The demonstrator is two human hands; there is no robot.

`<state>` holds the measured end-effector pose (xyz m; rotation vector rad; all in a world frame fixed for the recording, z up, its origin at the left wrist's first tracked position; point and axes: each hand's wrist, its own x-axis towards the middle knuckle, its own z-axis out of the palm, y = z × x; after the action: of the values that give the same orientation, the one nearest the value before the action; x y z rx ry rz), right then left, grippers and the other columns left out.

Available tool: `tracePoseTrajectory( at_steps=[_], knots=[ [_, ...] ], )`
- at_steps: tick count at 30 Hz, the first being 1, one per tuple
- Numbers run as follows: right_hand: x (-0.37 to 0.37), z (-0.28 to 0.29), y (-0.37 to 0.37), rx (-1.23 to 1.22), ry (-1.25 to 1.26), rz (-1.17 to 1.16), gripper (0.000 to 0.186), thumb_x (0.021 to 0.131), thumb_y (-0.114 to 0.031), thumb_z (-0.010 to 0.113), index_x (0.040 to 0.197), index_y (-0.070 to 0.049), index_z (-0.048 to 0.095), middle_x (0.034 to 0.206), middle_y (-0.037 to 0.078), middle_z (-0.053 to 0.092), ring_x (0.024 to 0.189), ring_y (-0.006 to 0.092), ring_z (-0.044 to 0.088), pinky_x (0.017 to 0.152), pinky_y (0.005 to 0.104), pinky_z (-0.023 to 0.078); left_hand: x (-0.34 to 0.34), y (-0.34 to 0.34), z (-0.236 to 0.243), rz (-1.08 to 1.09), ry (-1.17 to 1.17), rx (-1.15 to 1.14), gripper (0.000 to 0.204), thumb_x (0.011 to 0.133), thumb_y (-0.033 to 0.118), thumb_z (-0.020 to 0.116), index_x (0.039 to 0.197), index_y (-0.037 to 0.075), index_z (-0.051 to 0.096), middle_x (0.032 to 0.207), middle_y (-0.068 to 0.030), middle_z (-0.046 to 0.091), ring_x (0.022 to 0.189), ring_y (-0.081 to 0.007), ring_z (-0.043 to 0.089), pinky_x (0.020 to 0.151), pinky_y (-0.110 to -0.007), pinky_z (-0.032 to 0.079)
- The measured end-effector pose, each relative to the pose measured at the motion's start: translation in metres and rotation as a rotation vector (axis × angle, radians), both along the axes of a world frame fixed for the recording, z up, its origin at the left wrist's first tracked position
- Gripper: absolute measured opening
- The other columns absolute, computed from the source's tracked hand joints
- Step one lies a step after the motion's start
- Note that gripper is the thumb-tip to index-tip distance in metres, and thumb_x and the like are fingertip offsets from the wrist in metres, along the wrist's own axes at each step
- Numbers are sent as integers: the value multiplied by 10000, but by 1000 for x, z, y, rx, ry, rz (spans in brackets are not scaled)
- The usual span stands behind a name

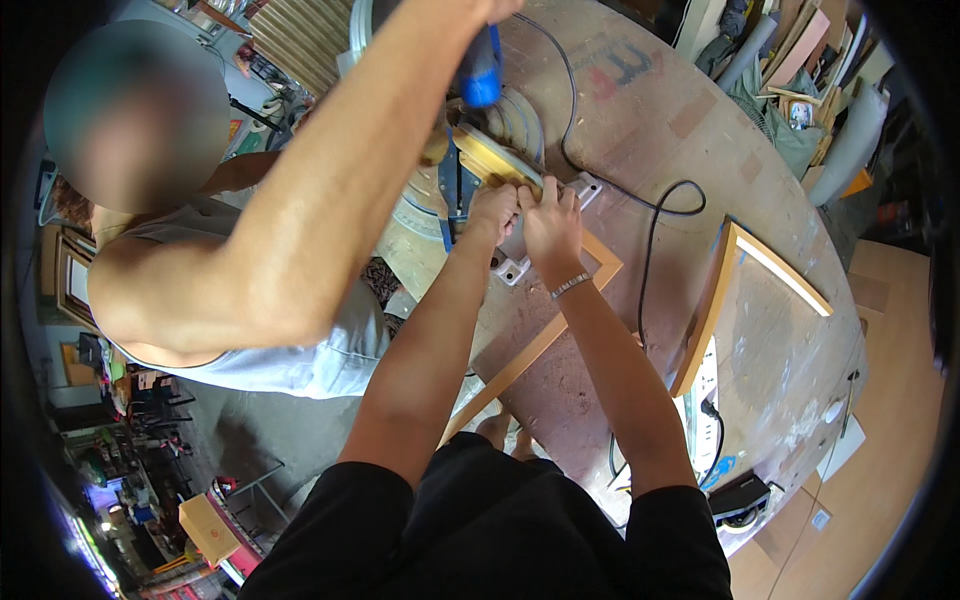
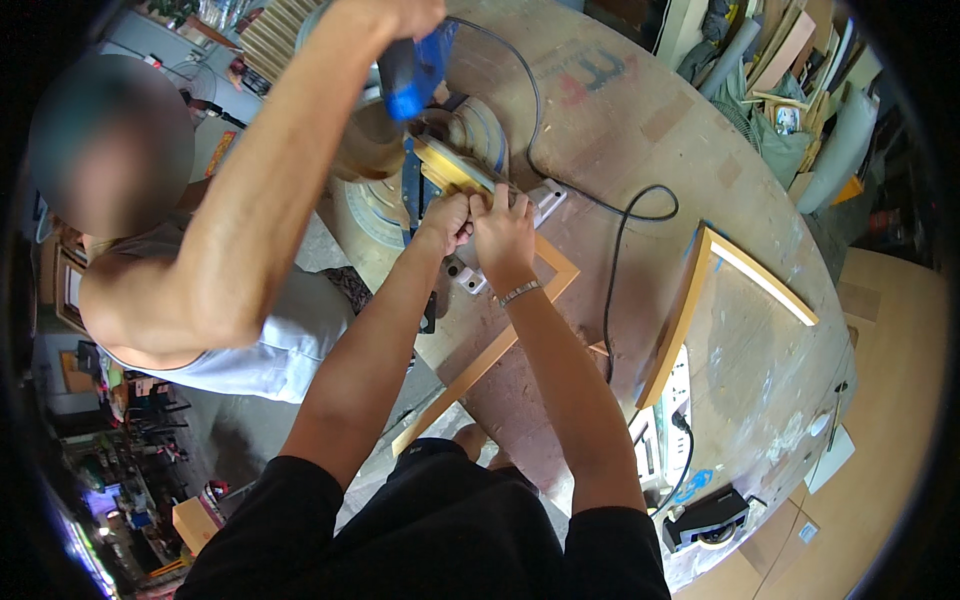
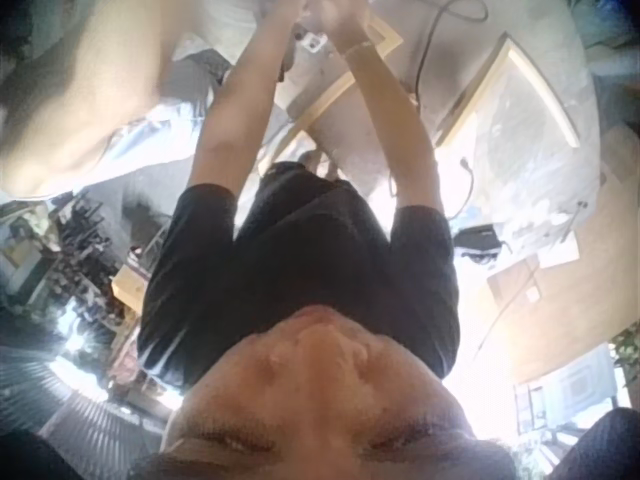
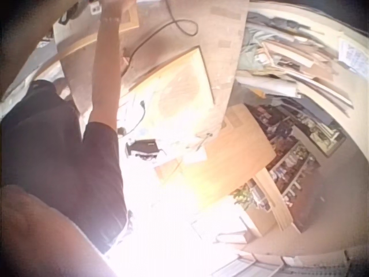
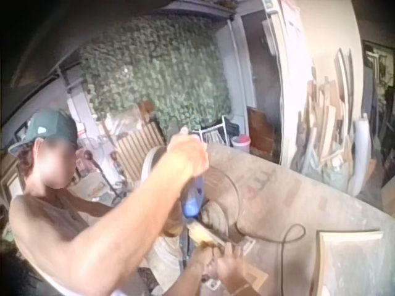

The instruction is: The person uses a miter saw to cut a wooden frame piece, aligns it, and makes a cut. They then inspect the cut piece and repeat the process with another frame piece, checking alignment and fit between cuts.

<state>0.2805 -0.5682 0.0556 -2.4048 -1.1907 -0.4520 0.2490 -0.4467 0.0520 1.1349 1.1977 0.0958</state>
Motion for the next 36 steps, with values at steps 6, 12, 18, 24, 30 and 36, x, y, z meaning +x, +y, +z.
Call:
tracePoseTrajectory(
  at_steps=[6,12,18,24,30,36],
  knots=[
    [1,-1,0,-30,3,-1,219,861,-163,643,1074,-138,690,1079,103,572,968,348,603,873,444,516,0,-5,15,41,-23,-38,172,955,222,621,855,86,655,642,-12,589,475,-112,470,398,-286,297],
    [0,-2,-1,5,-1,2,213,850,-176,662,1050,-121,710,1055,110,585,967,349,597,880,448,498,0,-10,25,58,-10,-28,142,941,205,642,844,101,650,621,-4,576,456,-103,461,388,-268,289],
    [0,-2,-3,31,16,13,205,841,-174,672,1036,-126,711,1041,95,586,960,341,593,854,443,490,3,-15,23,96,1,10,125,907,160,632,806,87,626,607,-21,564,428,-114,461,361,-285,283],
    [1,-3,-1,8,-1,-9,226,830,-181,688,1051,-132,690,1061,93,564,977,338,591,868,435,511,1,-9,14,39,30,25,124,922,245,644,919,124,670,746,-9,627,608,-122,553,517,-304,424],
    [2,-4,-3,12,-6,-7,237,818,-181,707,1049,-132,683,1067,91,554,971,336,592,868,430,522,3,-13,15,80,-10,18,107,900,186,637,869,85,656,692,-32,605,530,-131,525,443,-299,371],
    [1,-4,-1,42,-7,4,234,814,-184,710,1040,-129,685,1062,93,556,961,340,595,856,438,527,2,-13,18,134,-58,2,101,887,133,636,808,71,638,629,-39,575,459,-129,490,377,-290,320]
  ],
)
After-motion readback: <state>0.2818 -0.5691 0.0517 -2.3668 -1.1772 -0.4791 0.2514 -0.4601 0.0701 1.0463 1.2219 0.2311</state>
